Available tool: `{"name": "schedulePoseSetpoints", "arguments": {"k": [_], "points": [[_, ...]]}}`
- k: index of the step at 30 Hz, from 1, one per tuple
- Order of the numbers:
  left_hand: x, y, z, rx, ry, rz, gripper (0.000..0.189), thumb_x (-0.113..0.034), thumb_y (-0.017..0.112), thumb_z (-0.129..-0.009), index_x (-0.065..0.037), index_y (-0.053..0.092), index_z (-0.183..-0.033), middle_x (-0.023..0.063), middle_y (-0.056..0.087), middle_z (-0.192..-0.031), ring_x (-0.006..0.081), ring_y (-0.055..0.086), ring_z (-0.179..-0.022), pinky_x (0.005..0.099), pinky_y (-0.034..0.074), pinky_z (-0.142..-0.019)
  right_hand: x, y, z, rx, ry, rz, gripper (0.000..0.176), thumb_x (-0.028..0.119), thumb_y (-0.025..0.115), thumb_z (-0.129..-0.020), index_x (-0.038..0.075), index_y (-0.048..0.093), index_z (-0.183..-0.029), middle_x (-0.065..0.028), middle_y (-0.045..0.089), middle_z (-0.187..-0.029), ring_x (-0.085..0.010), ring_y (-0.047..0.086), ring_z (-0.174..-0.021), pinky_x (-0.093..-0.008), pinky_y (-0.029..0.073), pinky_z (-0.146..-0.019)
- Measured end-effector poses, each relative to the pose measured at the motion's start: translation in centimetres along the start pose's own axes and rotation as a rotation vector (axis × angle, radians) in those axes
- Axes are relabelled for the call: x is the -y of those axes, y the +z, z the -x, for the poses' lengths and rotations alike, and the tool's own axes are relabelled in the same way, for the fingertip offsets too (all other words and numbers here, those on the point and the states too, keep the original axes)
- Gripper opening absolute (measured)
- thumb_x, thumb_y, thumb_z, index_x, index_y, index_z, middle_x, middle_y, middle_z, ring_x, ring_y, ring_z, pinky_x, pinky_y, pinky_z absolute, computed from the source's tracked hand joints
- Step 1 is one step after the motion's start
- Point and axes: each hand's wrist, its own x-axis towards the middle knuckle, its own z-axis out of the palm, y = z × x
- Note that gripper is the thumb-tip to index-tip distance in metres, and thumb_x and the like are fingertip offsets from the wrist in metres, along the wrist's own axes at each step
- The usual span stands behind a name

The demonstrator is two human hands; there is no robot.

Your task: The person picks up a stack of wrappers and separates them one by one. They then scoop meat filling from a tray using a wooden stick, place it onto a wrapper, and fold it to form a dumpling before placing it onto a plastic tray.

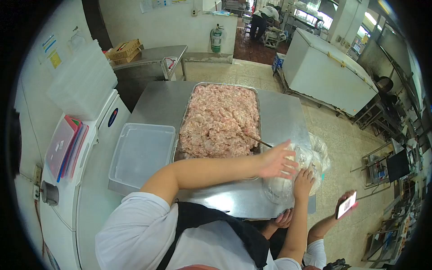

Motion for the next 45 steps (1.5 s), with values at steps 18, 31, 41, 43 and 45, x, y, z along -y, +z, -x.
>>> {"name": "schedulePoseSetpoints", "arguments": {"k": [18,31,41,43,45], "points": [[-1.6,-7.1,26.3,-0.632,0.516,-1.034,0.014,-0.017,0.068,-0.092,-0.004,0.07,-0.098,0.0015,0.065,-0.084,0.0092,0.058,-0.074,0.0258,0.048,-0.069,3.4,-17.2,-1.0,-0.084,-0.292,-0.359,0.019,0.022,0.072,-0.082,0.003,0.068,-0.081,-0.0141,0.067,-0.085,-0.0346,0.063,-0.079,-0.0418,0.047,-0.072],[-0.3,-6.2,31.1,-1.124,0.827,-1.626,0.027,-0.015,0.068,-0.087,-0.01,0.066,-0.114,0.0126,0.06,-0.121,0.0297,0.054,-0.118,0.0392,0.042,-0.101,15.2,-24.4,-0.5,-0.154,-0.639,-0.681,0.025,0.004,0.065,-0.081,0.007,0.063,-0.106,-0.0147,0.059,-0.118,-0.0347,0.059,-0.107,-0.0395,0.05,-0.089],[-10.6,12.4,47.2,-1.028,2.019,-1.319,0.043,-0.028,0.041,-0.097,0.002,0.062,-0.12,0.0318,0.051,-0.132,0.0388,0.045,-0.131,0.052,0.028,-0.114,13.1,-28.3,-2.2,-0.237,-0.522,-0.928,0.043,0.018,0.07,-0.087,0.01,0.057,-0.126,-0.0149,0.053,-0.131,-0.031,0.057,-0.115,-0.0375,0.05,-0.088],[-9.2,20.1,49.1,-0.408,1.938,-1.842,0.053,-0.034,0.037,-0.105,-0.005,0.032,-0.149,0.0177,0.031,-0.155,0.0276,0.03,-0.144,0.0455,0.025,-0.119,12.8,-28.4,-2.3,-0.252,-0.522,-0.954,0.043,0.018,0.07,-0.087,0.009,0.057,-0.126,-0.0138,0.053,-0.131,-0.0281,0.058,-0.113,-0.036,0.051,-0.085],[-7.9,26.0,50.0,-0.394,1.862,-2.653,0.043,-0.023,0.041,-0.103,-0.004,0.042,-0.142,0.0159,0.042,-0.148,0.0256,0.039,-0.137,0.0451,0.027,-0.118,13.1,-28.3,-2.2,-0.246,-0.468,-0.945,0.042,0.018,0.07,-0.087,0.009,0.057,-0.126,-0.0147,0.054,-0.13,-0.0301,0.058,-0.113,-0.0371,0.05,-0.087]]}}
